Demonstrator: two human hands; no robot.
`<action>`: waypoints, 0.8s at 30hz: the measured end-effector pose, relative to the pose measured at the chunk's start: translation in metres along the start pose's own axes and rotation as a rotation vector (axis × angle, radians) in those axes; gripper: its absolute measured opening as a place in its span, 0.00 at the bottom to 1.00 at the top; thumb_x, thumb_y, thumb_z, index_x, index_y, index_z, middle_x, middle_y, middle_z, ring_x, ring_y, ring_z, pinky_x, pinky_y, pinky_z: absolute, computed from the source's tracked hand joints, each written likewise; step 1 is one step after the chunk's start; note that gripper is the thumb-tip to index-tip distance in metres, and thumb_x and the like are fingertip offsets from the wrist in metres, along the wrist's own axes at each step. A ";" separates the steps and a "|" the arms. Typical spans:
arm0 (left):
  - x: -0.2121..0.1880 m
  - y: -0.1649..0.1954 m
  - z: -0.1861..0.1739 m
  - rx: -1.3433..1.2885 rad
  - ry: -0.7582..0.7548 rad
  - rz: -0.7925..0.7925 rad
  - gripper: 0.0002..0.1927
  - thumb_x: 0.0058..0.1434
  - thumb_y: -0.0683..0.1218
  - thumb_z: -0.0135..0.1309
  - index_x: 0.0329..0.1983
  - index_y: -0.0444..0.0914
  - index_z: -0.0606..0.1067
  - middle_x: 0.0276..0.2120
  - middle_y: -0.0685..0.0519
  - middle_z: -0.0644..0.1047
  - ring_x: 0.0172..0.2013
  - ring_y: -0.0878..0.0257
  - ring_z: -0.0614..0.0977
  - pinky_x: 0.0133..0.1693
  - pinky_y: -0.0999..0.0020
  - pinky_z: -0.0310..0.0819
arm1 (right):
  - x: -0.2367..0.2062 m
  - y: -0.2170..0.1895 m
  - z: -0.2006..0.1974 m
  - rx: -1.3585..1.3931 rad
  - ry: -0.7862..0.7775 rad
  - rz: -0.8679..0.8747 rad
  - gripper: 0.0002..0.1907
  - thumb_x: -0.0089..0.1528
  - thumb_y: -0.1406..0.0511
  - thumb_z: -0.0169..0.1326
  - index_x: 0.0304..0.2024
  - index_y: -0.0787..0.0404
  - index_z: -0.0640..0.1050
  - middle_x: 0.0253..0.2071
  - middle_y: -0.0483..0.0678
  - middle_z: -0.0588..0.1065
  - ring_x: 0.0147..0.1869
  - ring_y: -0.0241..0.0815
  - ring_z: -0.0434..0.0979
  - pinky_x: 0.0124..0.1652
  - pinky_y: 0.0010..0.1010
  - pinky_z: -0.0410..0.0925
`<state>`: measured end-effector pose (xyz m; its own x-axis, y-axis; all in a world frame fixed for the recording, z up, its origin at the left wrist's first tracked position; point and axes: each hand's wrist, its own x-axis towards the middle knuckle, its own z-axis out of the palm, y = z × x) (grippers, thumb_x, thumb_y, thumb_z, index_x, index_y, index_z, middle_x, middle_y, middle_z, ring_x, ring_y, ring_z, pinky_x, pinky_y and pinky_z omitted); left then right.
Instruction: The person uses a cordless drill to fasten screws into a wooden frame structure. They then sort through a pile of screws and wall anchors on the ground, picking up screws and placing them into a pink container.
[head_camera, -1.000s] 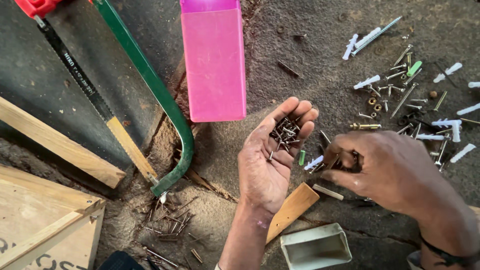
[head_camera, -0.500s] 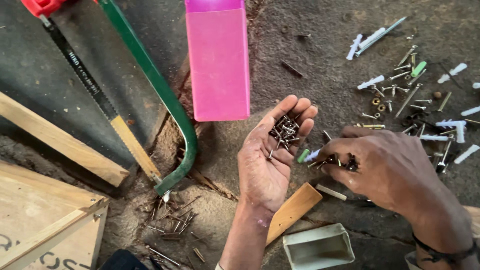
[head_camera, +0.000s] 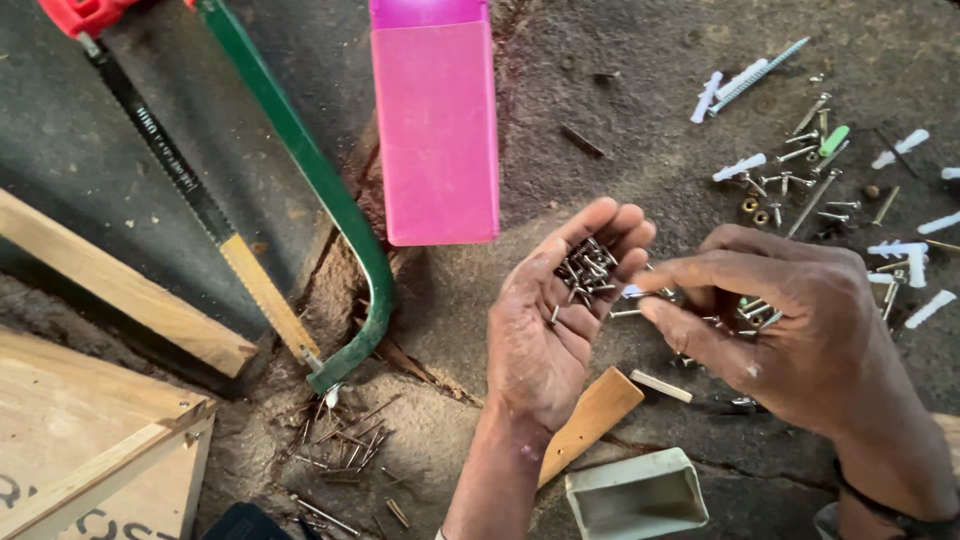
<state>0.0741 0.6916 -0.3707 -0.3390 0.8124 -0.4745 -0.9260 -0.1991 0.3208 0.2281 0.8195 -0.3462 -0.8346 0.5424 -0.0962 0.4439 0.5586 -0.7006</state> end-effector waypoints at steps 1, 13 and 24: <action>0.000 -0.002 0.000 -0.038 -0.023 -0.023 0.24 0.74 0.45 0.37 0.66 0.25 0.67 0.59 0.34 0.75 0.60 0.48 0.78 0.64 0.60 0.73 | 0.000 0.000 -0.002 0.032 0.004 0.003 0.10 0.59 0.61 0.65 0.42 0.53 0.85 0.29 0.41 0.82 0.25 0.28 0.77 0.21 0.19 0.67; -0.009 -0.017 0.016 0.027 0.007 -0.043 0.24 0.73 0.46 0.40 0.64 0.23 0.68 0.57 0.32 0.76 0.58 0.47 0.79 0.60 0.61 0.76 | -0.050 -0.012 -0.015 -0.273 0.125 0.502 0.13 0.51 0.55 0.69 0.36 0.50 0.86 0.33 0.40 0.83 0.26 0.33 0.80 0.26 0.27 0.70; -0.009 -0.013 0.015 0.052 -0.027 -0.010 0.26 0.73 0.46 0.38 0.66 0.22 0.66 0.58 0.33 0.75 0.59 0.48 0.78 0.63 0.61 0.73 | -0.051 -0.013 -0.008 -0.386 0.006 0.645 0.14 0.54 0.49 0.66 0.39 0.42 0.86 0.38 0.35 0.83 0.30 0.35 0.80 0.35 0.30 0.70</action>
<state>0.0918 0.6952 -0.3584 -0.3247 0.8289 -0.4556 -0.9192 -0.1630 0.3584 0.2675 0.7900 -0.3265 -0.3685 0.8397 -0.3989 0.9281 0.3081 -0.2089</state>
